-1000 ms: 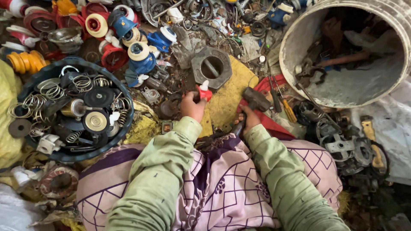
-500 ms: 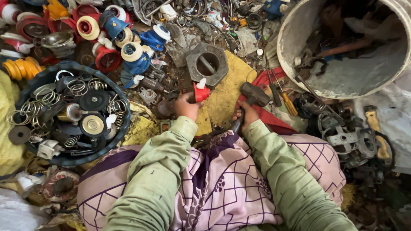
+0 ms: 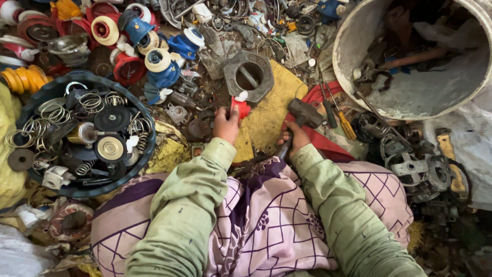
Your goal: The person sits on the floor and uses a hammer and pliers to disassemble and reassemble small red and blue valve-like objects. They repeatedly strike the objects on a metal anvil, remove internal components, and place them aside.
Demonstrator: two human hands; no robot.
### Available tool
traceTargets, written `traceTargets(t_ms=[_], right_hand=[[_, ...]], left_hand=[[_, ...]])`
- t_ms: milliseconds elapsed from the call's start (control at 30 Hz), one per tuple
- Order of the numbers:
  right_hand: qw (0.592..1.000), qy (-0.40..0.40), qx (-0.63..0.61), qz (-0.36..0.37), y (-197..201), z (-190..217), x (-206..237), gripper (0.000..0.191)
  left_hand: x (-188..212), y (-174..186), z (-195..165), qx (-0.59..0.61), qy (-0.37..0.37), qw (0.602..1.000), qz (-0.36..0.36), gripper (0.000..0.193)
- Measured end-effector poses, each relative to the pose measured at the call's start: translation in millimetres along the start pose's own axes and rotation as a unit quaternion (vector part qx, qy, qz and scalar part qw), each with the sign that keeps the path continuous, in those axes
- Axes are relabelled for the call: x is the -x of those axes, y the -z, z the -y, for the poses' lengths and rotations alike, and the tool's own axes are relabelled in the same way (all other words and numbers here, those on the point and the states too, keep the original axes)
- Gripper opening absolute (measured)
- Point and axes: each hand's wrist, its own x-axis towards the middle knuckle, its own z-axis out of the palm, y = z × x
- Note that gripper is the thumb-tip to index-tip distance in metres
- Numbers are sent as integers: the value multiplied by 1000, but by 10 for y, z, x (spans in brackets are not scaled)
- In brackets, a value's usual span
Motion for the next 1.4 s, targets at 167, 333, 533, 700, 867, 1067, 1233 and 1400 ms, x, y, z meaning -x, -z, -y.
traceTargets(t_ms=[167,333,533,700,867,1067,1233,1400], right_hand=[[1000,9,-3,15,-21,-14,22,23],[1000,2,-8,4,-77,-8,82,19],[1000,-1,-9,4,-38,-12,24,23],[997,35,70,8,47,103,40,17],[902,243,355,-35,-30,96,466,18],[617,519,592,16,-492,135,943,27],[523,520,674,42,-610,-97,721,40],[525,433,733,20,-558,-326,221,37]], left_hand=[[-77,151,-54,-93,-78,989,-86,32],[-299,369,-65,-172,-139,974,-40,33],[-270,330,33,-182,-220,957,-42,63],[-276,325,29,-260,-170,950,-16,59],[-371,296,-33,-318,-91,943,38,42],[-467,258,-77,-347,-54,936,39,36],[-466,223,-130,-395,-15,918,33,19],[-449,254,-155,-377,6,923,78,22]])
